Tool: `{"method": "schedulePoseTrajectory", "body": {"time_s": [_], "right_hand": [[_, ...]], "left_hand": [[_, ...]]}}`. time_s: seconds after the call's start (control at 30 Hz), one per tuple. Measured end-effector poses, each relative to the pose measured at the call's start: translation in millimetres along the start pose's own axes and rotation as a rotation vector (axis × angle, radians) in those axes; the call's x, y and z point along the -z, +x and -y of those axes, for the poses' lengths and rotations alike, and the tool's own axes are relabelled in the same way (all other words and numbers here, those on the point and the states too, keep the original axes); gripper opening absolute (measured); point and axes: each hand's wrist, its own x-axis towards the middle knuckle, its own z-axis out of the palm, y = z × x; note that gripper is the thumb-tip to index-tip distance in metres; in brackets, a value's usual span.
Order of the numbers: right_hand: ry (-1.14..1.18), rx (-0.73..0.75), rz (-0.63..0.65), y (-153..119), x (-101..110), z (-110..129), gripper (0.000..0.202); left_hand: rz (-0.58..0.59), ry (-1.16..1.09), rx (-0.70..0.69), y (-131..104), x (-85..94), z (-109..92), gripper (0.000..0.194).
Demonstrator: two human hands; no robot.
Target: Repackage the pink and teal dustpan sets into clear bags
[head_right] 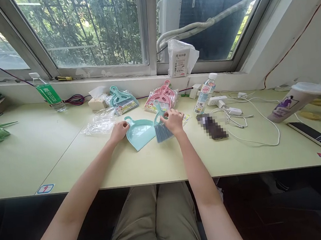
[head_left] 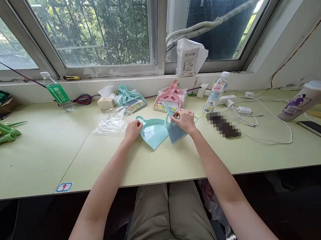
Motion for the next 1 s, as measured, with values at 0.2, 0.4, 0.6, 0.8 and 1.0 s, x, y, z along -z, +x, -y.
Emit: {"method": "schedulePoseTrajectory", "body": {"time_s": [0.2,0.4,0.6,0.8,1.0], "right_hand": [[-0.042,0.277,0.314,-19,-12,30,0.027],[-0.013,0.288,0.321,-22,-20,32,0.021],[0.119,0.295,0.405,-20,-21,32,0.019],[0.170,0.286,0.408,-21,-25,33,0.018],[0.195,0.297,0.386,-20,-28,30,0.015]], "left_hand": [[0.336,-0.200,-0.230,-15,-7.6,-20,0.033],[0.317,-0.196,-0.403,-19,-7.2,-27,0.019],[0.019,0.311,-0.651,-14,1.6,-13,0.035],[0.083,0.494,-0.829,-14,-6.6,-8,0.037],[0.115,0.485,-0.831,-15,-7.6,-8,0.035]]}}
